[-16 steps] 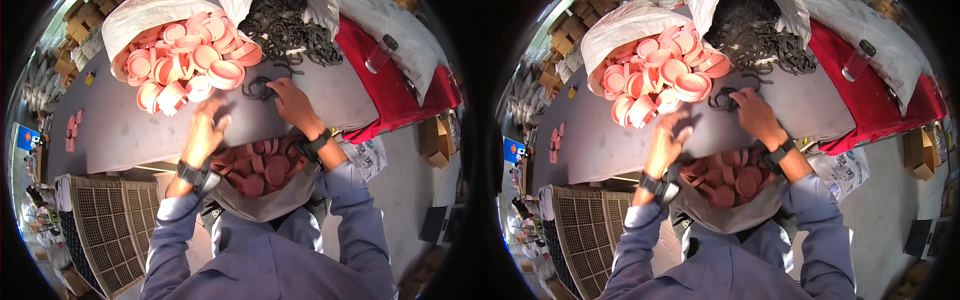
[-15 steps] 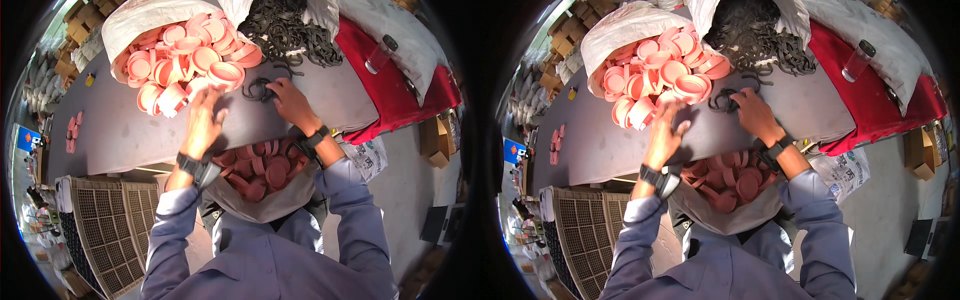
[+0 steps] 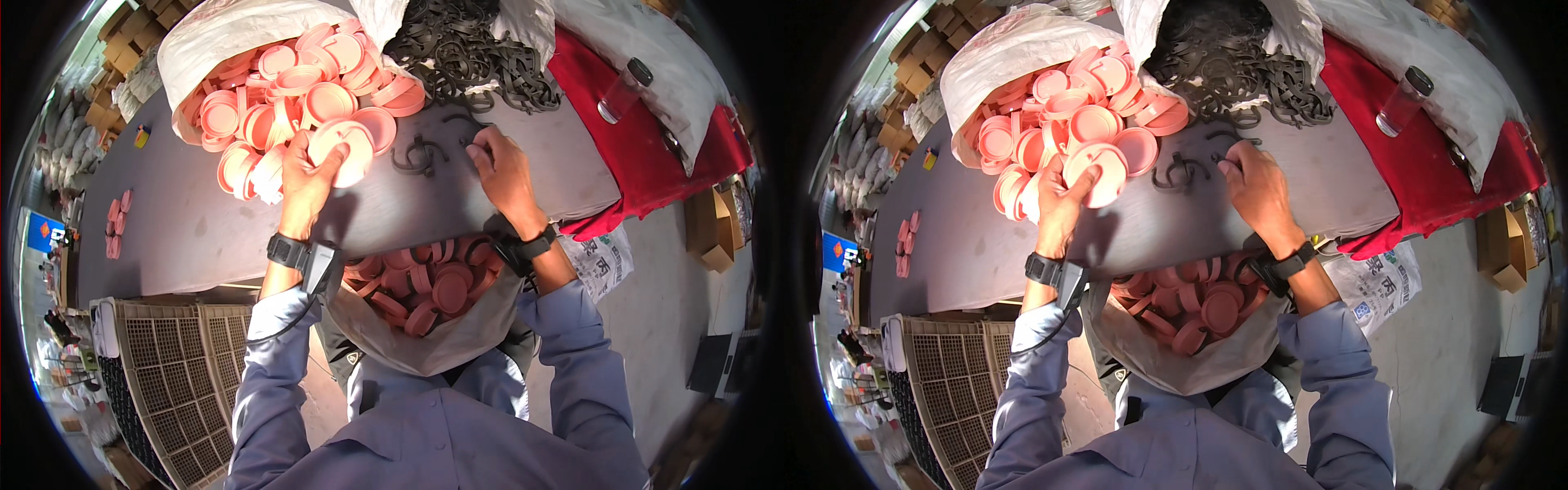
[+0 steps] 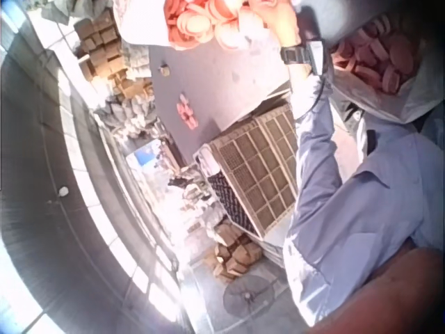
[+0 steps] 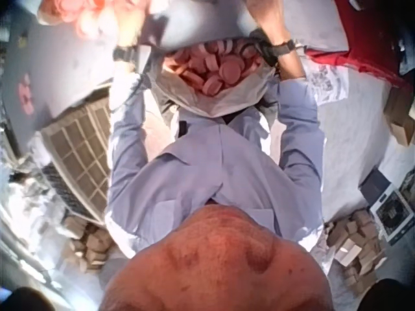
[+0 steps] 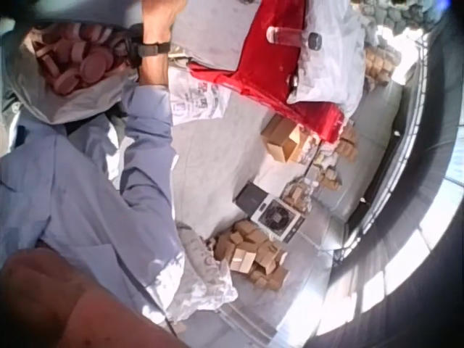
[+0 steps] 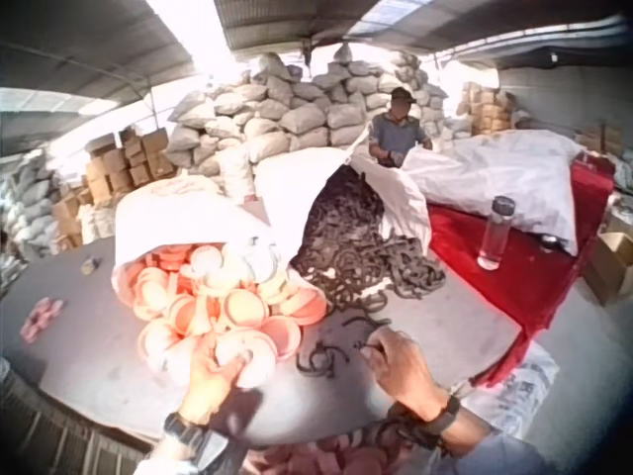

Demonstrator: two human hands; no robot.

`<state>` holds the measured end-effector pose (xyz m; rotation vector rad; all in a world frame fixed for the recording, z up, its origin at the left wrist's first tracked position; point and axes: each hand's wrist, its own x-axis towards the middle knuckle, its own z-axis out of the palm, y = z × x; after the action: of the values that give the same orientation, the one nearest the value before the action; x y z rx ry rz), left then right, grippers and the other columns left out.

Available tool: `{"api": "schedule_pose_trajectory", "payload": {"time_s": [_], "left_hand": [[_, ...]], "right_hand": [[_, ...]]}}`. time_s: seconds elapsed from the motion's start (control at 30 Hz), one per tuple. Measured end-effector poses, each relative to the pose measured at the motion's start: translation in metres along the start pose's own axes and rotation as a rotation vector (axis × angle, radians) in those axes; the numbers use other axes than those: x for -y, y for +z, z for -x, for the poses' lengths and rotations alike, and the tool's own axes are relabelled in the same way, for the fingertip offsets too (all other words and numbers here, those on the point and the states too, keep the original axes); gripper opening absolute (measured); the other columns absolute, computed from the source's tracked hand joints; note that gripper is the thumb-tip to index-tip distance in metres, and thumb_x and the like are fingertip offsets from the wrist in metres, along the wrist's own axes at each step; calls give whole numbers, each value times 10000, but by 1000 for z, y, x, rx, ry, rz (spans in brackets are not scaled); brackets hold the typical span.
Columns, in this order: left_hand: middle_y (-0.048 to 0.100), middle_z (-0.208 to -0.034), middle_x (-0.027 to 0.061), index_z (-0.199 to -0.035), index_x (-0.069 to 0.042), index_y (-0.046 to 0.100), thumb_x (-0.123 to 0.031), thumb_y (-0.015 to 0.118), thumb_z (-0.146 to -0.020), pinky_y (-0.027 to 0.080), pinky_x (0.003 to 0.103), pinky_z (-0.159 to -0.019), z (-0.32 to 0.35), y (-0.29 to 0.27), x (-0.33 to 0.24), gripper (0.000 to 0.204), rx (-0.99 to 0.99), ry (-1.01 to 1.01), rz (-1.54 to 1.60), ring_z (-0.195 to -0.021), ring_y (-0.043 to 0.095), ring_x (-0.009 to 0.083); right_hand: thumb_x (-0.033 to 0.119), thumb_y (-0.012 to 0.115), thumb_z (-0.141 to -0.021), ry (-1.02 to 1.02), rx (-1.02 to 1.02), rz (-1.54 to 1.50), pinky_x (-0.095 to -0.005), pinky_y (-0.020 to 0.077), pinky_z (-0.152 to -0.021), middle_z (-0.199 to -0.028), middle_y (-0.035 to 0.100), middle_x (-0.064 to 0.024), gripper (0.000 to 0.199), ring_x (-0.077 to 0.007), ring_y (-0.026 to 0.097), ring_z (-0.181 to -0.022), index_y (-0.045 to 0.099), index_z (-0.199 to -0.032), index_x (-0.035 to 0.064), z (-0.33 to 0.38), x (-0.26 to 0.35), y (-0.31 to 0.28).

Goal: Insert black plastic rings into pink plastic lid components and sort them into a bag.

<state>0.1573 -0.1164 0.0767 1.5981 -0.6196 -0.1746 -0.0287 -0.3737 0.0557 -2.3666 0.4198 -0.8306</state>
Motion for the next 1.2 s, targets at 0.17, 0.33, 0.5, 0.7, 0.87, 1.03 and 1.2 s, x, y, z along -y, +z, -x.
{"api": "schedule_pose_trajectory", "payload": {"time_s": [0.17, 0.33, 0.5, 0.7, 0.87, 1.03, 1.2], "left_hand": [[761, -1079, 77, -1158, -8, 689, -27, 768, -946, 602, 330, -892, 46, 0, -7, 227, 61, -174, 444, -941, 728, 141], [753, -1071, 70, -1163, -21, 681, -14, 748, -963, 612, 322, -864, 84, 15, -22, 211, 52, -216, 627, -957, 735, 144], [730, -1131, 80, -1230, -58, 647, -49, 726, -991, 633, 315, -863, 114, 39, -20, 252, -218, -219, 899, -981, 738, 161], [670, -1258, 106, -1336, -48, 563, -35, 718, -990, 610, 382, -964, 141, 41, -14, 379, -319, -174, 969, -1136, 693, 211], [596, -1343, 98, -1434, -94, 474, 16, 705, -980, 583, 366, -968, 152, 49, -15, 521, -359, -95, 839, -1160, 651, 209], [584, -1217, 82, -1291, -53, 454, 36, 800, -885, 572, 339, -934, 162, 35, -10, 541, -292, -72, 488, -1091, 630, 175], [607, -1166, 65, -1269, -43, 462, -105, 930, -765, 552, 337, -952, 156, 2, -14, 691, -19, -28, 67, -1082, 627, 171]], "right_hand": [[162, 657, -1016, 53, 71, -363, -396, 528, -755, -906, 699, -159, 165, -312, 687, -828, 627, -1083, 14, 15, 60, -16], [189, 598, -1037, -41, 175, -542, -379, 532, -782, -925, 709, -155, 226, -257, 693, -853, 650, -1159, 6, 34, 91, 2], [378, 641, -1044, 221, 310, -914, -301, 520, -702, -902, 688, -62, 458, -83, 589, -768, 663, -1198, -53, 69, 107, 37], [388, 639, -1046, 438, 710, -1110, -225, 460, -597, -839, 624, 6, 430, -49, 534, -698, 689, -1199, -11, 76, 82, 36], [370, 640, -1058, 351, 680, -997, -221, 456, -622, -866, 630, 25, 442, -37, 540, -711, 667, -1277, -13, 77, 86, 29], [305, 695, -1031, 255, 631, -988, -205, 457, -660, -902, 648, 40, 414, -40, 573, -757, 664, -1291, -16, 68, 94, 19], [257, 775, -937, 121, 858, -590, -262, 504, -706, -902, 695, -24, 387, -97, 610, -771, 703, -1196, -21, 44, 90, -2]]}}
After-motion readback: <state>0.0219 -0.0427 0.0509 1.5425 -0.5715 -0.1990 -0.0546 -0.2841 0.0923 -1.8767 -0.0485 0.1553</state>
